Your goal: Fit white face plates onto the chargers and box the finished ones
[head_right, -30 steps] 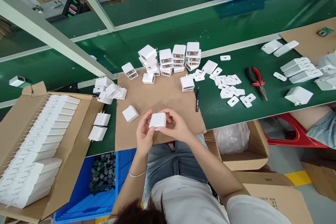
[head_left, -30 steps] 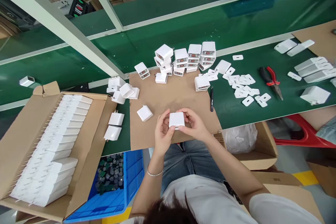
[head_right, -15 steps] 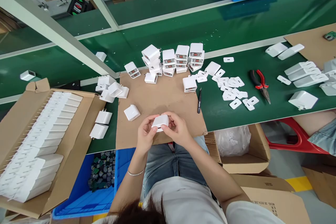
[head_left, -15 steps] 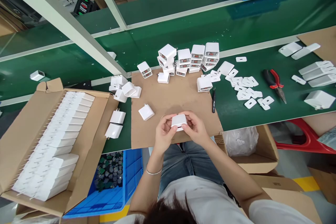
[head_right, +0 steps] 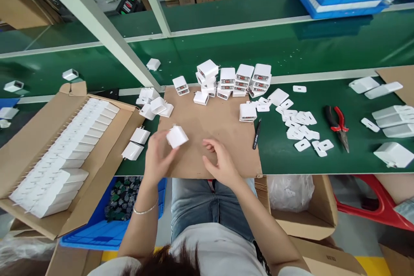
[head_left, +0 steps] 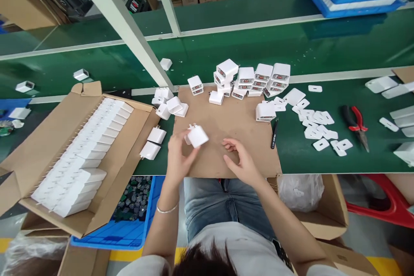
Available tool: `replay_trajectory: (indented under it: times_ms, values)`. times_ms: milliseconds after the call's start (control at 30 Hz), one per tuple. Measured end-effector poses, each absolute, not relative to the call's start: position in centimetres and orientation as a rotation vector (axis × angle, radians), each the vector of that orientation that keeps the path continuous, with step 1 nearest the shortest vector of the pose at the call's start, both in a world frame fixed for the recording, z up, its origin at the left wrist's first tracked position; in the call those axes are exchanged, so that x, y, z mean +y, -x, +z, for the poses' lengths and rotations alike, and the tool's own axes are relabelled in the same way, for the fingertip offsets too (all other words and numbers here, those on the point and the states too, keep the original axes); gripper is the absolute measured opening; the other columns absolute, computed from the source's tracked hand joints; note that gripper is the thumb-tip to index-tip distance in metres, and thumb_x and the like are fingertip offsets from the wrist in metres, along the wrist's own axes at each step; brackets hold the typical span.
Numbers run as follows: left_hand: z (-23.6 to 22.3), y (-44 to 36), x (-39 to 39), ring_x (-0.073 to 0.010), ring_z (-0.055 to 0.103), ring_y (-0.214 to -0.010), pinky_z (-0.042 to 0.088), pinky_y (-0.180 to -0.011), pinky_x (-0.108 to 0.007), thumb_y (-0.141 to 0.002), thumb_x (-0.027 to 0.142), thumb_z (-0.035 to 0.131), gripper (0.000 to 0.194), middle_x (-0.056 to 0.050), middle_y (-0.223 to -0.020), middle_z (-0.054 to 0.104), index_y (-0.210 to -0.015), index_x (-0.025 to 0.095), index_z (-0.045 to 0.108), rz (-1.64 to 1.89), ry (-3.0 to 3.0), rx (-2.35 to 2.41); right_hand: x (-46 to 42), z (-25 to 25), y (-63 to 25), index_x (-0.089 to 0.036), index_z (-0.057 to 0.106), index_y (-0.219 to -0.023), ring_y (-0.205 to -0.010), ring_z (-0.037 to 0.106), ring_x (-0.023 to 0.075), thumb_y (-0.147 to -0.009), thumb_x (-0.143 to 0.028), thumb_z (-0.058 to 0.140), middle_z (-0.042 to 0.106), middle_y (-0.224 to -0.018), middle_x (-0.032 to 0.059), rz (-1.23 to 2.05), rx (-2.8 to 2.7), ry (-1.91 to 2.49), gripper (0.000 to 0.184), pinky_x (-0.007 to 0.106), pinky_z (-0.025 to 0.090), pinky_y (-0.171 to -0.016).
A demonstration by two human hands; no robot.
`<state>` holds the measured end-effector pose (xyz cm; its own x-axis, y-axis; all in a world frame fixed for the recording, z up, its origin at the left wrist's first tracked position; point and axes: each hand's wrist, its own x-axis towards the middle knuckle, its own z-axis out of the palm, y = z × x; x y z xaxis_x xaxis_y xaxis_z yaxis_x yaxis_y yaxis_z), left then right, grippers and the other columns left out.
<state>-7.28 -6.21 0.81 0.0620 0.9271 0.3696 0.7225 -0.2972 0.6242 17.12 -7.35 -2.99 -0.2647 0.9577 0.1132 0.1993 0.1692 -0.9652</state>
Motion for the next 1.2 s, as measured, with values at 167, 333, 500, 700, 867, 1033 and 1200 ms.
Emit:
replay_trajectory:
  times_ms: [167, 333, 500, 700, 867, 1033, 1200]
  values:
    - [0.0, 10.6, -5.0, -0.0293, 0.055, -0.134, 0.045, -0.113, -0.049, -0.097, 0.043, 0.064, 0.051, -0.011, -0.144, 0.057, -0.144, 0.029, 0.048, 0.950, -1.903, 1.657, -4.9, -1.5, -13.9, -0.023, 0.057, -0.133, -0.092, 0.064, 0.0217, -0.095, -0.044, 0.059, 0.066, -0.128, 0.0109, 1.225, -1.655, 1.345, 0.044, 0.039, 0.056, -0.083]
    - [-1.9, 9.3, -5.2, -0.0289, 0.052, -0.136, 0.044, -0.115, -0.050, -0.105, 0.050, 0.043, 0.050, -0.017, -0.146, 0.052, -0.146, 0.021, 0.042, 1.091, -1.654, 1.742, -1.5, 0.8, -7.9, -0.018, 0.059, -0.135, -0.100, 0.067, 0.0258, -0.101, -0.051, 0.049, 0.063, -0.131, 0.0161, 1.263, -1.877, 1.434, 0.049, 0.043, 0.053, -0.094]
    - [-1.5, 8.0, -6.3, -0.0292, 0.057, -0.122, 0.046, -0.108, -0.052, -0.106, 0.041, 0.042, 0.029, -0.014, -0.123, 0.062, -0.121, 0.020, 0.055, 1.010, -1.712, 1.829, -1.2, 0.0, -7.8, -0.020, 0.064, -0.129, -0.098, 0.065, 0.0237, -0.100, -0.039, 0.052, 0.065, -0.120, 0.0124, 1.267, -1.939, 1.255, 0.037, 0.039, 0.054, -0.088]
    - [-1.1, 6.0, -8.6, -0.0345, 0.059, -0.119, 0.052, -0.099, -0.052, -0.081, 0.022, 0.074, 0.062, -0.017, -0.128, 0.057, -0.136, 0.022, 0.046, 1.100, -1.858, 1.622, -2.9, -2.4, -12.8, -0.029, 0.060, -0.140, -0.085, 0.059, 0.0220, -0.094, -0.038, 0.063, 0.066, -0.110, 0.0079, 1.256, -2.027, 1.047, 0.047, 0.039, 0.054, -0.078]
    - [2.4, 7.0, -9.9, -0.0357, 0.056, -0.114, 0.049, -0.099, -0.053, -0.074, 0.019, 0.074, 0.074, -0.014, -0.122, 0.058, -0.142, 0.023, 0.047, 1.093, -1.969, 1.801, -4.4, -3.6, -14.3, -0.027, 0.063, -0.136, -0.088, 0.057, 0.0227, -0.095, -0.040, 0.060, 0.061, -0.102, 0.0072, 1.221, -1.927, 1.078, 0.043, 0.038, 0.053, -0.076]
    - [8.3, 16.3, -11.2, -0.0353, 0.050, -0.115, 0.045, -0.100, -0.051, -0.080, 0.019, 0.066, 0.057, -0.013, -0.115, 0.051, -0.136, 0.022, 0.056, 1.062, -1.756, 2.644, -5.0, -4.5, -14.9, -0.021, 0.068, -0.116, -0.083, 0.056, 0.0202, -0.097, -0.041, 0.054, 0.063, -0.103, 0.0080, 1.209, -1.707, 1.158, 0.031, 0.036, 0.051, -0.074]
    - [7.6, 24.4, -11.4, -0.0411, 0.049, -0.114, 0.044, -0.097, -0.054, -0.088, 0.026, 0.060, 0.058, -0.017, -0.113, 0.047, -0.145, 0.022, 0.052, 0.249, -1.697, 2.874, -5.1, -4.4, -14.6, -0.021, 0.068, -0.115, -0.076, 0.054, 0.0192, -0.095, -0.039, 0.055, 0.060, -0.092, 0.0053, 1.174, -1.815, 1.163, 0.030, 0.034, 0.050, -0.067]
